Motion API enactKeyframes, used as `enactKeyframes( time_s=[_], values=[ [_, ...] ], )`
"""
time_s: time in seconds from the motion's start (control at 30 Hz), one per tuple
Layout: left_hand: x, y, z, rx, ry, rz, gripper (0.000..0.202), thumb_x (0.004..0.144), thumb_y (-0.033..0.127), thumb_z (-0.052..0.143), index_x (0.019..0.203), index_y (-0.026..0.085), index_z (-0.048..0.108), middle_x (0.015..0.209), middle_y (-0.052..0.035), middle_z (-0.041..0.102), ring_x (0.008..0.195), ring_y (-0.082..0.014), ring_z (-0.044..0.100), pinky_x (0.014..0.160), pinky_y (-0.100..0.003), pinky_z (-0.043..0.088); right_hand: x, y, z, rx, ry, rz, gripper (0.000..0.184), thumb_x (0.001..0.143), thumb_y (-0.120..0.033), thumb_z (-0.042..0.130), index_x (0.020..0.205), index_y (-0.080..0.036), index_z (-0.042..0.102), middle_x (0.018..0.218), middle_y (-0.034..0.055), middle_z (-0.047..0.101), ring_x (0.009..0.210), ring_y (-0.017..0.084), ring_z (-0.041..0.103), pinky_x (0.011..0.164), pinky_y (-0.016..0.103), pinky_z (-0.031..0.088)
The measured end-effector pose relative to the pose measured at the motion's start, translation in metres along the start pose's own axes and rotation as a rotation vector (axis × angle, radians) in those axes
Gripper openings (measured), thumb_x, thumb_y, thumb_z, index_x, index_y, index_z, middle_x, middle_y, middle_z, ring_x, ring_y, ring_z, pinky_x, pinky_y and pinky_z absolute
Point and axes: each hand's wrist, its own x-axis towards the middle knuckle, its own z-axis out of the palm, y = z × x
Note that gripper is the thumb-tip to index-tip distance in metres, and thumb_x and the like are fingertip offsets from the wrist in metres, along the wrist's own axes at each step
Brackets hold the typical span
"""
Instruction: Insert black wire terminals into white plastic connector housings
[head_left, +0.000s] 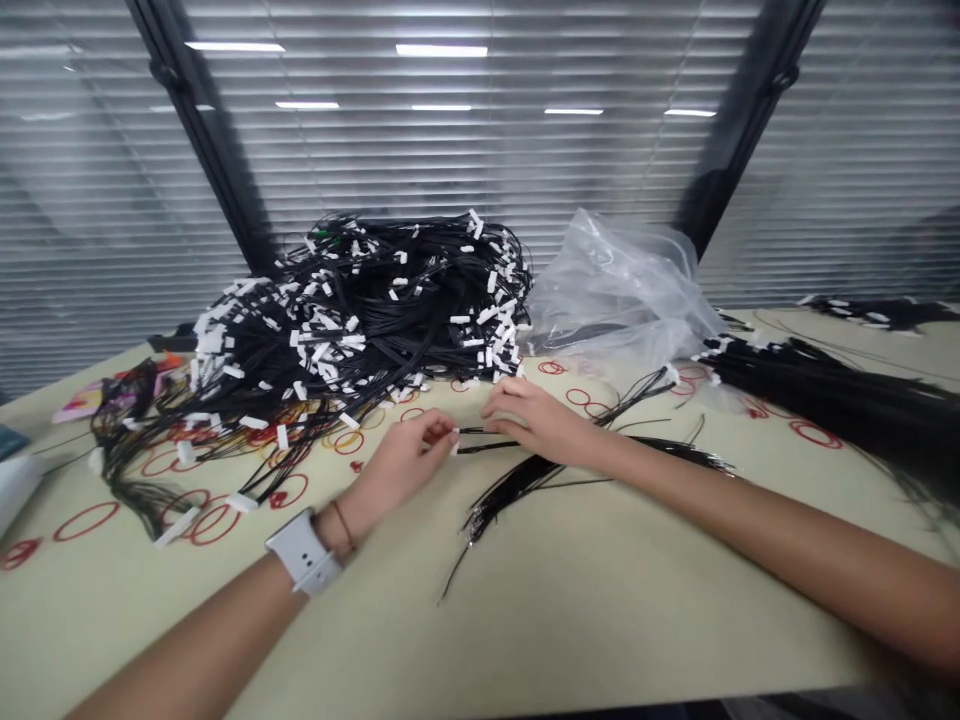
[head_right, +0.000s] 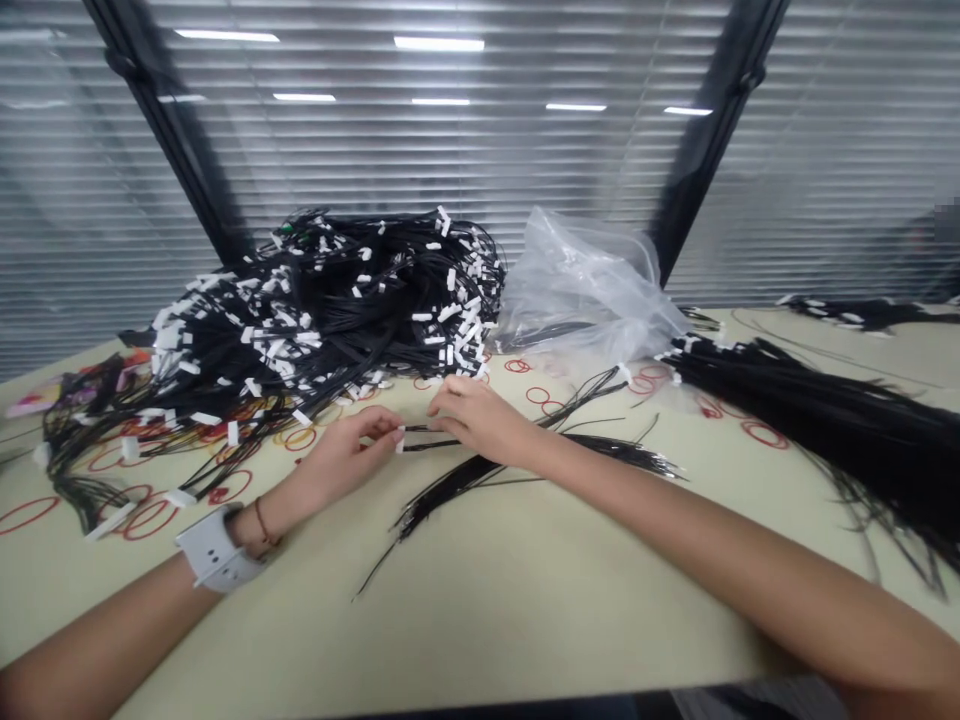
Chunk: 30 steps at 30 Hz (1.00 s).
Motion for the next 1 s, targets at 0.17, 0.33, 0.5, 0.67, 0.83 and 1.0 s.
enactKeyframes(
  time_s=[0.17, 0.33, 0.5, 0.67, 0.83, 1.0],
  values=[
    [0.002, -0.006, 0.003, 0.048, -0.045, 0.026, 0.016, 0.08, 0.025, 0.047, 0.087, 0.018, 0.059, 0.072, -0.0019, 0.063, 0.065, -0.0164, 0.058, 0.057, -0.026, 0.044, -0.013, -0.015, -0.004, 0.097, -0.224, -0.035, 0.013, 0.082, -0.021, 0.049, 0.081, -0.018, 0.061, 0.081, 0.0009, 0.054, 0.07, 0.009, 0.051, 0.067, 0.021, 0.04],
    [0.0, 0.0, 0.006, 0.065, -0.052, 0.019, 0.018, 0.078, 0.025, 0.047, 0.091, 0.018, 0.058, 0.067, 0.0002, 0.059, 0.06, -0.0142, 0.054, 0.054, -0.025, 0.043, -0.018, -0.015, -0.003, 0.139, -0.278, -0.024, 0.014, 0.083, -0.019, 0.046, 0.079, -0.017, 0.059, 0.082, 0.0027, 0.053, 0.077, 0.011, 0.05, 0.07, 0.024, 0.04],
    [0.0, 0.005, 0.01, 0.022, -0.048, -0.018, 0.02, 0.078, 0.025, 0.051, 0.095, 0.018, 0.057, 0.069, 0.001, 0.057, 0.06, -0.0125, 0.053, 0.054, -0.023, 0.042, -0.022, -0.014, -0.004, 0.168, -0.289, -0.021, 0.009, 0.08, -0.024, 0.052, 0.079, -0.017, 0.058, 0.083, 0.002, 0.052, 0.079, 0.012, 0.049, 0.072, 0.026, 0.039],
    [0.006, -0.001, 0.011, -0.062, -0.033, -0.102, 0.023, 0.077, 0.027, 0.054, 0.097, 0.015, 0.057, 0.073, -0.0013, 0.058, 0.067, -0.0136, 0.055, 0.059, -0.024, 0.046, -0.023, -0.017, -0.005, 0.184, -0.302, -0.033, 0.007, 0.079, -0.018, 0.052, 0.073, -0.017, 0.054, 0.08, 0.0016, 0.053, 0.08, 0.013, 0.049, 0.073, 0.026, 0.037],
    [0.009, 0.001, 0.008, -0.14, -0.063, -0.151, 0.017, 0.074, 0.027, 0.059, 0.085, 0.015, 0.058, 0.071, -0.0008, 0.059, 0.063, -0.0122, 0.055, 0.058, -0.023, 0.045, -0.02, -0.015, -0.004, 0.217, -0.247, 0.004, 0.009, 0.082, -0.017, 0.045, 0.076, -0.016, 0.052, 0.078, 0.0013, 0.055, 0.07, 0.011, 0.049, 0.064, 0.023, 0.037],
    [0.007, 0.007, 0.006, -0.187, -0.117, -0.154, 0.015, 0.075, 0.025, 0.058, 0.086, 0.016, 0.057, 0.074, -0.0009, 0.06, 0.066, -0.0125, 0.055, 0.06, -0.025, 0.044, -0.021, -0.009, 0.012, 0.244, -0.045, 0.118, 0.014, 0.083, -0.016, 0.04, 0.081, -0.016, 0.054, 0.077, 0.001, 0.058, 0.068, 0.01, 0.05, 0.063, 0.022, 0.037]
  ],
)
